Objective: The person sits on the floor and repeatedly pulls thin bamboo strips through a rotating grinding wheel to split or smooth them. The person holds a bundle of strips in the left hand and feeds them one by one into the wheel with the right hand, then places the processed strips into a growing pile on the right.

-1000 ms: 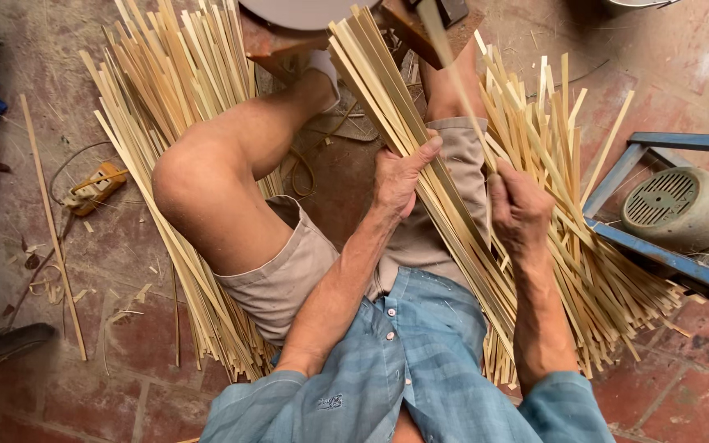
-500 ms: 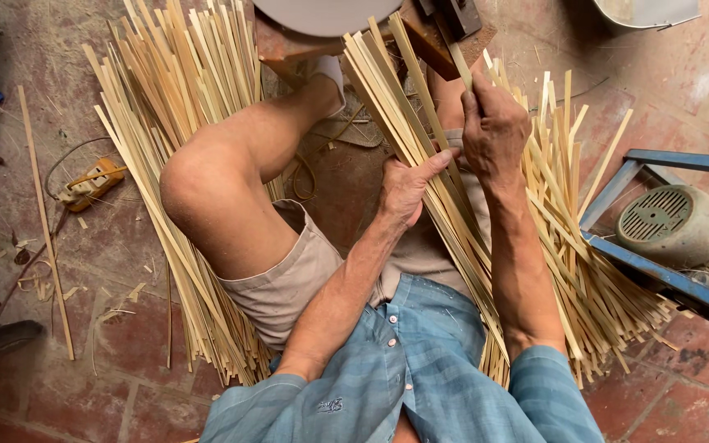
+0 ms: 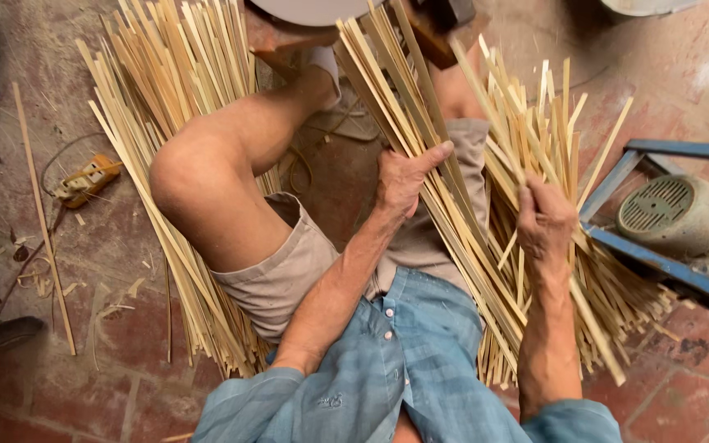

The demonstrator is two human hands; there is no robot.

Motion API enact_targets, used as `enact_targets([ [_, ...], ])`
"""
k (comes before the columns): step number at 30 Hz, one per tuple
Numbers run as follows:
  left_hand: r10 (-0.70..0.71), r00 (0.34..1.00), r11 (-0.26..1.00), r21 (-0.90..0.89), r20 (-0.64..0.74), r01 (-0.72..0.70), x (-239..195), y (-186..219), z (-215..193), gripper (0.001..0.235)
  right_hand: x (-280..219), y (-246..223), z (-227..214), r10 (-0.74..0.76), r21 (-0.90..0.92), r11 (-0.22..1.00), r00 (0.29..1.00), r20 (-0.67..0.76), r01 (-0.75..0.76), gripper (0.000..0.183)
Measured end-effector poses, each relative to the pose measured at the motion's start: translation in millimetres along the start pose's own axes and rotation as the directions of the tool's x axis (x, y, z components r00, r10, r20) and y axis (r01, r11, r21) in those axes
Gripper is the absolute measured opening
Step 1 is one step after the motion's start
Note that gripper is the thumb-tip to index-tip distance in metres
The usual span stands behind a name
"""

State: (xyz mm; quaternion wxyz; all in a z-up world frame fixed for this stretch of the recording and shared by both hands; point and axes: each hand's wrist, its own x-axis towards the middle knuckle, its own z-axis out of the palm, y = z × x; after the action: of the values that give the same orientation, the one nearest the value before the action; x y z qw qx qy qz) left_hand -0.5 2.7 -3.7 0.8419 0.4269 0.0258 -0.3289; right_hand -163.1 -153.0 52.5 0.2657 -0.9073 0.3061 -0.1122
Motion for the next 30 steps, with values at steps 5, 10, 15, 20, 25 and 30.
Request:
enact_targets([
  [5, -0.034, 0.999, 0.999, -0.006, 0.028, 0.034, 0, -8, 2, 0.027, -20, -5, 19, -0.234, 0.095, 0.965, 0.965, -0.123, 0.246, 0.035],
  [10, -0.065, 0.996, 0.997, -0.041, 0.059, 0.068, 1, 4, 3, 0.02, 10, -47, 43, -0.049, 0.355, 0.932, 0.997, -0.053, 0.065, 0.009],
  [15, -0.178, 0.983, 0.979, -0.099, 0.036, 0.18, 3, 2, -3, 0.018, 2, -19, 29, 0.029, 0.273, 0.962, 0.999, -0.03, -0.02, 0.012],
  [20, -0.137, 0.988, 0.985, -0.095, 0.07, 0.144, 7, 3, -2, 0.019, 59, -34, 43, -0.009, 0.217, 0.976, 0.998, -0.062, 0.022, 0.017],
  [25, -0.135, 0.989, 0.981, -0.134, 0.054, 0.141, 7, -1, -1, 0.021, 138, -74, 65, -0.01, 0.37, 0.929, 1.0, -0.027, 0.02, 0.015],
  [30, -0.127, 0.992, 0.989, -0.071, 0.018, 0.128, 4, -5, -2, 0.022, 159, -69, 79, -0.007, 0.306, 0.952, 0.999, -0.039, 0.019, 0.015],
])
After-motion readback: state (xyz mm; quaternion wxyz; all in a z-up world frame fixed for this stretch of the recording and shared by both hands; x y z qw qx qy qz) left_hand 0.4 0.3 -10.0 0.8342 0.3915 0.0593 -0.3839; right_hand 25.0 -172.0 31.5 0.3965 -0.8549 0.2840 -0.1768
